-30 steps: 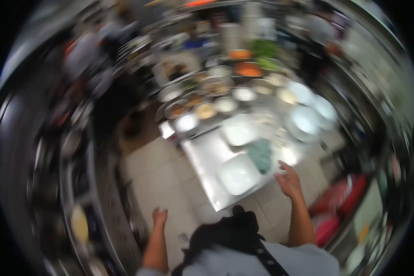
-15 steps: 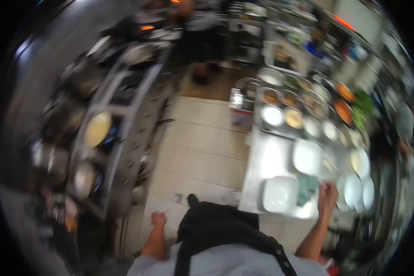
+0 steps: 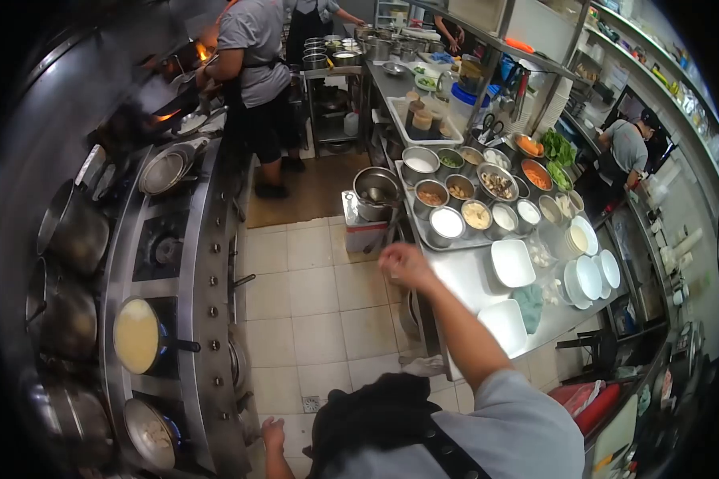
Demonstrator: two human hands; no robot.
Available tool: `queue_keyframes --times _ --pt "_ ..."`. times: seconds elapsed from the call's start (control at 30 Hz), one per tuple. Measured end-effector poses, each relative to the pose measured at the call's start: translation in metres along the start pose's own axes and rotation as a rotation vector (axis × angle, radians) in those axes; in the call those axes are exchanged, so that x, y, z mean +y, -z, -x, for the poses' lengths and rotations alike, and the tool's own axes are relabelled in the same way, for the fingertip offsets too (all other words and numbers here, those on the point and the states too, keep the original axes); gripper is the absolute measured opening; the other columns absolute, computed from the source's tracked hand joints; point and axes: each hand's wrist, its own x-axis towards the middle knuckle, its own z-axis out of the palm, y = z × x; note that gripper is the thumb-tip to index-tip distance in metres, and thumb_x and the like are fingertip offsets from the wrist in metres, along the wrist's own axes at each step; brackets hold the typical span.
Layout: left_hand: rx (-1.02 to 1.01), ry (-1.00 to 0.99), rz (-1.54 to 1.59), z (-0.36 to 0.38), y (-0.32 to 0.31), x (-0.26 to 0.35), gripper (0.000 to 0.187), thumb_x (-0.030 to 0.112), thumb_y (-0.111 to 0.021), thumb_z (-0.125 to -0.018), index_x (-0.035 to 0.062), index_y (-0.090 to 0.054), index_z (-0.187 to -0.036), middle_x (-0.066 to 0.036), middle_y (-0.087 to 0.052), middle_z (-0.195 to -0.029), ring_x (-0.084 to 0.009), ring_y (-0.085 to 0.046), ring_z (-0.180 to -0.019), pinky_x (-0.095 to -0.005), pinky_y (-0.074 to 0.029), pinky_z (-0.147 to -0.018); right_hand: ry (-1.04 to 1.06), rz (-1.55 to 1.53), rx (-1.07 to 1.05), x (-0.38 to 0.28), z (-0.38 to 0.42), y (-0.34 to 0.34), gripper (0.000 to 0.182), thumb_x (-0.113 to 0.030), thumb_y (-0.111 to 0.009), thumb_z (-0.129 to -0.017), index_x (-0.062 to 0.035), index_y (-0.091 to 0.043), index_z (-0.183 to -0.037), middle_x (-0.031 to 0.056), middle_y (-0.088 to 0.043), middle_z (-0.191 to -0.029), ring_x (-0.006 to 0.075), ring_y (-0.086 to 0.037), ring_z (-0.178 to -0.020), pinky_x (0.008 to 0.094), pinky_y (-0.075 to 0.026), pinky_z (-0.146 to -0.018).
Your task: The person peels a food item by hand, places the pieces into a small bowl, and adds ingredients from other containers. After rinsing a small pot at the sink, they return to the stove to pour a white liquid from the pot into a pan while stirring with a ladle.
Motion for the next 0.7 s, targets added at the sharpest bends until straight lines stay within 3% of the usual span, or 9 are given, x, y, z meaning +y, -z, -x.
queue_keyframes --times 0.07,0.13,0.23,0.3,0.33,0.37,0.4,0.47,0.7 --pt "-0.002 -0.007 0.035 -0.002 0.011 -0.002 0.052 0.016 -0.067 -0.08 -0.0063 -0.05 -0.124 -0.013 -0.064 -0.094 -0.0206 -0.062 -0.086 -0.0319 -0.049 -0.075 0.007 0.027 0.214 0.0 -0.065 0.041 0.024 -0.027 -0.065 -0.082 -0.0036 -0.069 -0.082 0.0149 -0.069 -0.078 0.0266 -0.066 -0.073 0.0378 -0.052 -0.069" --pt "0.005 -0.007 0.08 -0.003 0.019 -0.016 0.05 0.015 -0.067 -0.08 -0.0059 -0.051 -0.123 -0.012 -0.064 -0.09 -0.019 -0.062 -0.082 -0.0304 -0.049 -0.072 -0.143 0.381 0.443 0.028 -0.136 0.078 0.03 -0.03 -0.063 -0.083 0.0001 -0.068 -0.079 0.0217 -0.067 -0.081 0.0385 -0.065 -0.079 0.0428 -0.051 -0.072" --pt "-0.031 0.163 0.043 -0.003 0.037 -0.066 0.04 0.018 -0.066 -0.081 0.0027 -0.056 -0.118 -0.009 -0.06 -0.101 -0.021 -0.062 -0.08 -0.0377 -0.048 -0.073 -0.249 0.586 0.481 0.084 -0.208 0.129 0.03 -0.025 -0.054 -0.084 0.002 -0.066 -0.088 0.0266 -0.065 -0.095 0.0411 -0.063 -0.09 0.0488 -0.049 -0.076" --pt "-0.434 -0.474 -1.25 -0.002 0.067 -0.138 0.039 0.027 -0.058 -0.086 0.0094 -0.058 -0.121 -0.012 -0.064 -0.109 -0.0298 -0.061 -0.098 -0.0406 -0.049 -0.085 -0.193 0.896 0.339 0.212 -0.283 0.159 0.026 -0.02 -0.046 -0.088 -0.0031 -0.065 -0.095 0.0208 -0.065 -0.099 0.0375 -0.062 -0.095 0.0472 -0.049 -0.08" --pt "-0.163 -0.577 -1.282 0.026 0.063 -0.157 0.036 0.033 -0.051 -0.088 0.0142 -0.061 -0.118 -0.011 -0.061 -0.12 -0.0338 -0.057 -0.109 -0.0448 -0.045 -0.093 -0.087 1.176 0.2 0.218 -0.288 0.168 0.025 -0.017 -0.047 -0.088 -0.0045 -0.066 -0.097 0.0186 -0.067 -0.094 0.0355 -0.064 -0.091 0.0456 -0.05 -0.078" --pt "-0.47 -0.08 -1.283 0.054 0.08 -0.141 0.035 0.027 -0.057 -0.085 0.0132 -0.062 -0.117 -0.013 -0.06 -0.121 -0.0316 -0.056 -0.112 -0.0429 -0.045 -0.095 -0.052 1.191 0.117 0.228 -0.311 0.172 0.025 -0.017 -0.047 -0.088 -0.0043 -0.066 -0.097 0.0188 -0.066 -0.094 0.0356 -0.064 -0.091 0.0456 -0.05 -0.078" --pt "-0.421 0.043 -1.193 0.081 0.088 -0.151 0.038 0.022 -0.064 -0.08 0.0143 -0.062 -0.117 -0.014 -0.059 -0.122 -0.0297 -0.056 -0.113 -0.0439 -0.045 -0.095 -0.048 1.149 0.082 0.242 -0.329 0.169 0.025 -0.017 -0.047 -0.088 -0.0041 -0.066 -0.096 0.0189 -0.066 -0.094 0.0356 -0.063 -0.091 0.0456 -0.05 -0.077" --pt "0.179 0.732 0.003 0.133 0.094 -0.123 0.02 0.019 -0.066 -0.079 0.0062 -0.064 -0.094 -0.012 -0.066 -0.087 -0.026 -0.061 -0.071 -0.0394 -0.049 -0.061 -0.072 1.093 0.046 0.253 -0.354 0.162 0.025 -0.018 -0.047 -0.088 -0.0036 -0.066 -0.096 0.0193 -0.066 -0.094 0.0358 -0.063 -0.09 0.0455 -0.05 -0.077" --pt "0.403 0.821 0.431 0.17 0.086 -0.11 0.02 0.025 -0.055 -0.087 0.0077 -0.063 -0.095 -0.007 -0.063 -0.072 -0.0203 -0.058 -0.061 -0.0372 -0.043 -0.052 -0.131 1.001 0.062 0.262 -0.318 0.146 0.025 -0.019 -0.047 -0.09 -0.002 -0.064 -0.094 0.0204 -0.065 -0.093 0.0363 -0.062 -0.088 0.0453 -0.049 -0.074"
